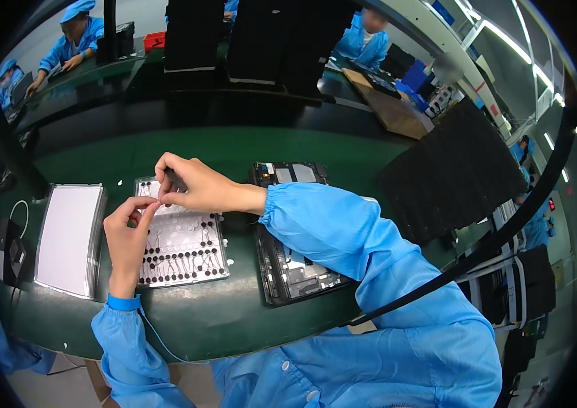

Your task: The worker is assembling or repairing tablets/screens, applying adhesive strips, and managing internal cables and small components at an industrial workstation.

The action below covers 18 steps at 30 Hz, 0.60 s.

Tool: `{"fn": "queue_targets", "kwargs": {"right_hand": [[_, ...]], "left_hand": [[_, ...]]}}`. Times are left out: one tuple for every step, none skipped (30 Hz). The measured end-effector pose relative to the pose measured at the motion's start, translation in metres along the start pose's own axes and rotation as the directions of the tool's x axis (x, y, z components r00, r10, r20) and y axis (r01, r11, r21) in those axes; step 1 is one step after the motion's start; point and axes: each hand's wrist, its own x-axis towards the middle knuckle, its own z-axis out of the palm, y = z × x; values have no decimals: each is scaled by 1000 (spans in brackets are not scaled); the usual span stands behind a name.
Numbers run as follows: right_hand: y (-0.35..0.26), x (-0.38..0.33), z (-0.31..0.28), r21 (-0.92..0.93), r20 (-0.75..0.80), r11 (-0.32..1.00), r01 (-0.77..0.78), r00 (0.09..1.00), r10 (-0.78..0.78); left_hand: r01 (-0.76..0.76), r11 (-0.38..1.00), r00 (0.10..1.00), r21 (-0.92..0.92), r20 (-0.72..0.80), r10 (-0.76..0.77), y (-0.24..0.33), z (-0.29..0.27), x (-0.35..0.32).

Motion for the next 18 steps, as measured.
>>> {"fn": "queue_targets", "kwargs": {"right_hand": [[3,0,1,12,7,1000,10,1000,-11],[5,0,3,24,14,999,21,1000,-22],[4,0,6,43,16,999,21,1000,-21],[1,0,4,-9,22,999,37,999,-37],[0,-1,0,-61,27,997,54,998,-52],[1,-1,0,-109,0,992,61,998,-61],[1,-2,-3,-116,14,993,19,1000,-18],[2,-3,-5,-128,23,991,-23,999,26],[15,-5,-9,-126,19,990,61,998,-59],[11,-6,-8,-217,15,969,116,993,-116],[14,-5,-1,-185,5,976,113,993,-114],[3,-7,-1,-146,37,984,106,994,-101],[0,-5,4,-153,70,979,136,989,-127],[20,-5,9,-211,43,960,185,983,-180],[21,-3,16,-216,30,949,232,973,-231],[19,-3,14,-169,42,977,131,991,-126],[14,-4,11,-172,54,980,96,995,-88],[6,-9,3,-177,50,982,63,997,-55]], "left_hand": [[-22,999,1000,37,20,21,3,-2,-1],[-17,999,1000,45,23,16,3,-2,-1],[-59,993,998,99,41,55,2,-4,-4],[-101,983,994,152,63,93,4,-6,-6],[-114,969,991,221,97,94,8,-7,-3],[-101,965,991,241,108,77,10,-7,-2],[-166,949,982,267,133,135,10,-4,1],[-236,929,967,285,162,196,9,-3,1],[-244,923,963,299,185,195,9,3,4],[-295,900,951,321,195,242,1,4,3],[-284,883,954,374,198,224,7,-2,-1],[-284,862,953,421,223,205,6,-5,-3],[-249,869,957,429,244,154,7,-11,-8],[-215,884,962,414,248,118,2,-5,-8],[-288,879,950,380,233,210,3,-6,-10],[-168,913,963,371,258,72,1,-6,-11],[-86,902,962,424,270,-35,-2,-7,-12],[-207,913,957,352,265,115,-6,0,-7]]}}
